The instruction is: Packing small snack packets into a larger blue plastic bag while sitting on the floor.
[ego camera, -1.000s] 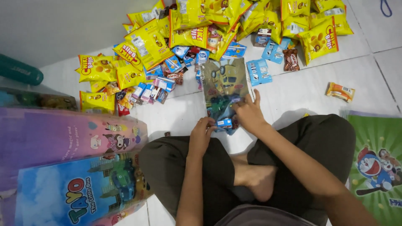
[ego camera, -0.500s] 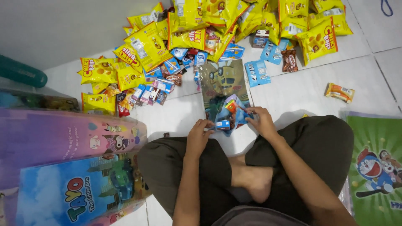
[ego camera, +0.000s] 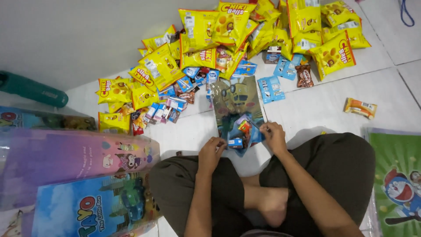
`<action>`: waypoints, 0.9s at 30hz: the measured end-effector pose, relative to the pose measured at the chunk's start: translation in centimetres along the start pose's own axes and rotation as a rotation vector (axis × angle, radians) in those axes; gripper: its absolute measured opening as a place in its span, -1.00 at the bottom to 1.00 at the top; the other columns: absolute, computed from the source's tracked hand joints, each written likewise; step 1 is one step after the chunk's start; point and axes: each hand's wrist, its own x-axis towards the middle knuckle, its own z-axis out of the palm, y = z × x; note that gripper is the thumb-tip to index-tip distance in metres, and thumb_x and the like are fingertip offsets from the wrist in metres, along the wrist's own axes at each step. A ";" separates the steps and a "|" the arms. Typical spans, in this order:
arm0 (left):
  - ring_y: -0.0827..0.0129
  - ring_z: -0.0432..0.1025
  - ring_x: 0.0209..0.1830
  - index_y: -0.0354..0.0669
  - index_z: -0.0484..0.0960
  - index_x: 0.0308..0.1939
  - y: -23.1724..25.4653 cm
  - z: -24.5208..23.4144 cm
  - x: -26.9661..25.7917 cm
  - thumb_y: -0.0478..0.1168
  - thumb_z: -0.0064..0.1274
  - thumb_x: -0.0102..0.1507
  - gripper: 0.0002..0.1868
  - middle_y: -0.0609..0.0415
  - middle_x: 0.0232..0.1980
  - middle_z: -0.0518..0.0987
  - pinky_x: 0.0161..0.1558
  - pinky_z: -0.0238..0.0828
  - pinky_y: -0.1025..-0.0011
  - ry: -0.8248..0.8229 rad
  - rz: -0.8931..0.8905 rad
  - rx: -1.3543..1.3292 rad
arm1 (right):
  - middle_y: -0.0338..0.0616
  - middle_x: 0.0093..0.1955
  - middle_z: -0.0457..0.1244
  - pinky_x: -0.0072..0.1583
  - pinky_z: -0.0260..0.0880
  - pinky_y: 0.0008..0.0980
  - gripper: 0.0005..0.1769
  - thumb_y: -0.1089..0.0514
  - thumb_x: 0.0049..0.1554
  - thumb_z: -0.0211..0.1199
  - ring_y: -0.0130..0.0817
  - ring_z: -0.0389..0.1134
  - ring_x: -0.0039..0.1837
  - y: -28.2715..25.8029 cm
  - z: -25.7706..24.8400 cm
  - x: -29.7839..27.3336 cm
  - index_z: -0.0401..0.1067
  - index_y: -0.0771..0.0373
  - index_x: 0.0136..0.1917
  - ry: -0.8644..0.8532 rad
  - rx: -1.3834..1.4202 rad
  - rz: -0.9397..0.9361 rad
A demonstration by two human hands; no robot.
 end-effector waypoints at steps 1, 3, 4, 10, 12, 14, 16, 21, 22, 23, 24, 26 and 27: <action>0.22 0.59 -0.01 -0.05 0.65 -0.12 0.2 -0.1 -0.1 -0.27 0.17 0.31 -0.92 0.05 -0.14 0.64 0.02 0.61 0.28 0.011 0.000 0.020 | -0.30 -0.12 0.32 0.17 0.43 -0.06 -0.93 -0.02 0.17 0.38 -0.13 0.36 0.06 -0.1 0.0 -0.1 0.54 -0.08 -0.08 0.000 0.038 0.050; 0.24 0.60 -0.02 -0.05 0.65 -0.12 -0.4 0.0 -0.2 -0.28 0.16 0.32 -0.93 0.06 -0.13 0.64 0.00 0.62 0.27 0.026 0.002 0.041 | -0.29 -0.11 0.32 0.19 0.42 -0.03 -0.93 -0.02 0.19 0.36 -0.11 0.37 0.07 1.5 0.1 -0.4 0.53 -0.07 -0.07 0.001 0.078 0.097; 0.20 0.59 0.01 -0.07 0.63 -0.10 -1.0 0.1 0.0 -0.30 0.14 0.33 -0.91 0.02 -0.11 0.63 0.02 0.61 0.25 0.085 -0.061 -0.027 | -0.18 -0.05 0.31 0.21 0.38 -0.01 -0.89 -0.03 0.24 0.33 -0.07 0.35 0.10 3.2 0.3 -0.6 0.52 -0.02 -0.02 0.016 0.241 0.215; 0.22 0.60 -0.07 -0.05 0.61 -0.15 -2.7 1.2 -0.3 -0.39 0.14 0.29 -0.87 0.08 -0.19 0.62 -0.03 0.57 0.29 0.290 -0.038 -0.101 | -0.04 0.10 0.28 0.28 0.25 0.00 -0.89 0.04 0.33 0.24 0.00 0.30 0.21 2.3 -1.2 -1.8 0.50 0.07 0.04 -0.016 0.473 0.424; 0.25 0.60 -0.08 -0.04 0.62 -0.17 -1.5 -0.4 -0.6 -0.40 0.15 0.29 -0.86 0.11 -0.20 0.63 -0.02 0.56 0.31 0.338 0.015 -0.115 | -0.04 0.08 0.27 0.29 0.22 0.00 -0.90 0.07 0.33 0.22 -0.01 0.28 0.20 -0.1 -3.0 -1.5 0.49 0.10 0.04 0.001 0.490 0.383; 0.15 0.58 0.00 -0.10 0.65 -0.16 0.2 -2.7 -1.2 -0.34 0.14 0.32 -0.95 0.05 -0.17 0.65 0.07 0.50 0.22 0.423 0.088 -0.240 | -0.13 0.14 0.30 0.30 0.16 -0.17 -0.90 0.06 0.28 0.29 -0.08 0.27 0.28 -4.7 -6.9 -1.8 0.50 0.08 0.02 0.113 0.375 0.151; 0.04 0.57 0.01 -0.17 0.65 -0.16 0.7 -3.9 0.1 -0.32 0.16 0.32 -0.96 -0.06 -0.15 0.64 0.08 0.48 0.13 0.464 0.141 -0.239 | -0.06 0.10 0.32 0.26 0.17 -0.17 -0.91 0.18 0.23 0.33 -0.05 0.29 0.24 -5.4 -7.9 0.3 0.48 0.16 0.01 0.203 0.367 -0.016; 0.15 0.58 -0.05 -0.11 0.66 -0.19 7.4 -9.4 -1.5 -0.32 0.17 0.31 -0.97 0.06 -0.20 0.64 0.11 0.44 0.20 0.610 0.228 -0.307 | -0.17 0.05 0.31 0.33 0.17 -0.27 -0.95 0.25 0.23 0.35 -0.17 0.28 0.23 -16.8 -16.3 0.9 0.50 0.17 -0.04 0.336 0.403 -0.284; 0.07 0.57 -0.05 -0.15 0.64 -0.18 8.1 -10.2 -1.2 -0.32 0.17 0.31 -0.97 0.00 -0.21 0.63 0.11 0.41 0.14 0.668 0.306 -0.291 | -0.14 0.04 0.30 0.33 0.15 -0.23 -0.94 0.31 0.25 0.32 -0.15 0.26 0.22 -17.5 -17.2 1.8 0.49 0.20 -0.02 0.357 0.400 -0.327; -0.02 0.55 -0.06 -0.18 0.63 -0.18 8.9 -10.9 -1.0 -0.33 0.18 0.31 -0.95 -0.07 -0.22 0.62 0.12 0.39 0.09 0.716 0.376 -0.276 | -0.11 0.04 0.30 0.34 0.13 -0.20 -0.92 0.37 0.28 0.29 -0.14 0.24 0.22 -17.9 -18.2 2.3 0.48 0.24 -0.01 0.373 0.394 -0.357; -0.02 0.55 -0.06 -0.18 0.63 -0.18 10.1 -11.7 -2.6 -0.33 0.18 0.31 -0.95 -0.07 -0.22 0.62 0.12 0.39 0.09 0.713 0.368 -0.278 | -0.11 0.04 0.30 0.34 0.13 -0.20 -0.92 0.37 0.28 0.29 -0.14 0.24 0.22 -19.6 -19.6 1.0 0.48 0.24 -0.01 0.367 0.391 -0.352; 0.28 0.56 -0.05 -0.02 0.67 -0.23 13.0 -14.2 -3.3 -0.29 0.25 0.26 -0.93 0.23 -0.23 0.64 0.24 0.29 0.28 0.755 0.425 -0.155 | -0.17 0.14 0.21 0.41 0.06 -0.24 -0.96 0.30 0.29 0.32 -0.21 0.15 0.30 -23.7 -22.5 0.8 0.50 0.22 -0.02 0.389 0.434 -0.388; 0.28 0.56 -0.05 -0.02 0.67 -0.23 13.6 -14.4 -3.2 -0.29 0.25 0.26 -0.93 0.23 -0.23 0.64 0.24 0.29 0.28 0.755 0.423 -0.158 | -0.17 0.14 0.21 0.41 0.06 -0.24 -0.96 0.30 0.29 0.32 -0.21 0.15 0.30 -24.3 -23.2 0.9 0.50 0.22 -0.02 0.388 0.431 -0.388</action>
